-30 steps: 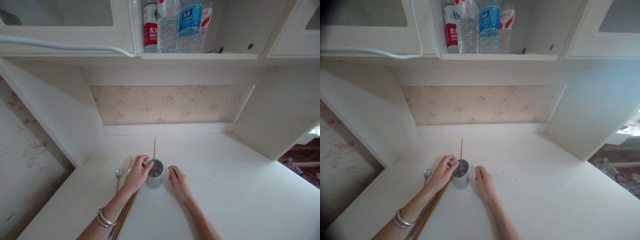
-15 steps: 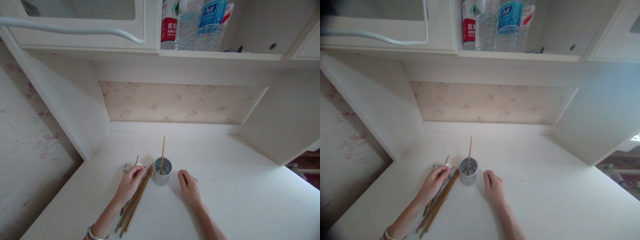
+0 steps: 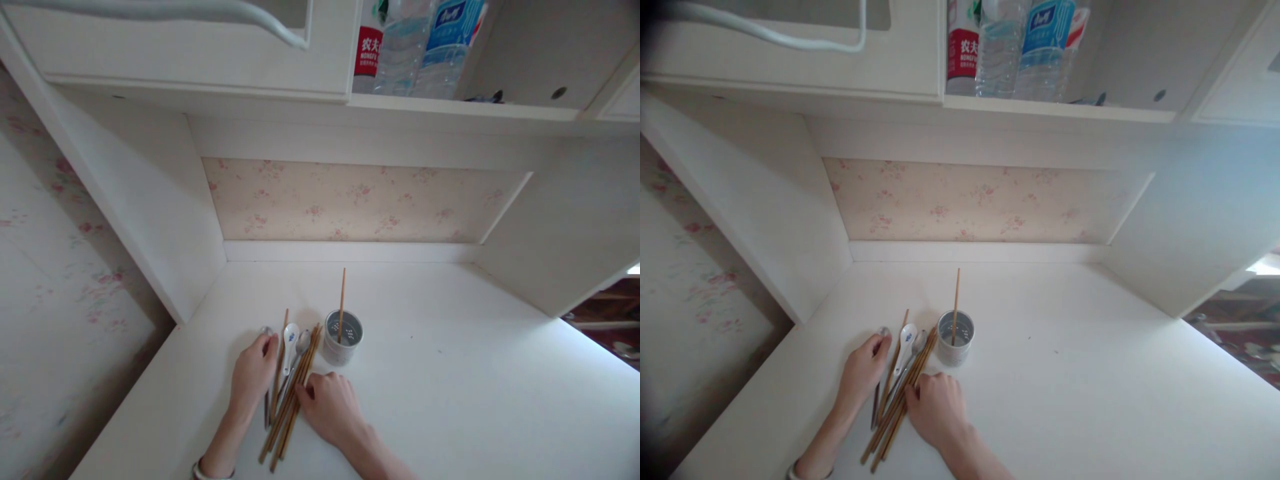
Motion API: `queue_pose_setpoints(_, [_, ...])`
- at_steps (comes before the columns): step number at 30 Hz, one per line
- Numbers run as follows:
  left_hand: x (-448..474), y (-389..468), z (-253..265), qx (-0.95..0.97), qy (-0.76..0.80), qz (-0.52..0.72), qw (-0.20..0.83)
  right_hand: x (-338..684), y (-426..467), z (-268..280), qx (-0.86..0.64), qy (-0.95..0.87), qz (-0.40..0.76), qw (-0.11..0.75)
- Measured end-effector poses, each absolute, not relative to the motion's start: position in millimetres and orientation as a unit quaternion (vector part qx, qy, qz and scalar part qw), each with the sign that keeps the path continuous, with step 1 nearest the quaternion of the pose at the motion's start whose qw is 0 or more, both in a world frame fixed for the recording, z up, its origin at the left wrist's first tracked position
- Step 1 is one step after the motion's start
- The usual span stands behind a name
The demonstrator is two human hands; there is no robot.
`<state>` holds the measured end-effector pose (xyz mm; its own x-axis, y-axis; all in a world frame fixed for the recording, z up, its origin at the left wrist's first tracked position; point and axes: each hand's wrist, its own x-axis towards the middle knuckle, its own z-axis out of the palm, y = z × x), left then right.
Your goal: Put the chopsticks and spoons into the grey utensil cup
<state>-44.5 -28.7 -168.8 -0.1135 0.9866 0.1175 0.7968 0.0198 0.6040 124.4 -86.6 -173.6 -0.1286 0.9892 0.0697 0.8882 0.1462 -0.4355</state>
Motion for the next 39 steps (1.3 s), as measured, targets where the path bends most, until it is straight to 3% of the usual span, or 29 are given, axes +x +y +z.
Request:
queue_pose_setpoints(7, [-39.4,-37.6,-167.1,0.677,0.707,0.158,0.13,112.7,-73.5,-172.1,-0.678,-0.709,0.144,0.13])
queue_pose_setpoints(17, [-34.5,-43.9,-164.9,0.685,0.708,0.129,0.112,114.5,-77.7,-160.3,-0.707,-0.68,0.169,0.095])
queue_pose_setpoints(39, [-31.6,-44.7,-171.5,0.702,0.698,0.109,0.09,114.0,-76.7,-164.1,-0.695,-0.675,0.222,0.109])
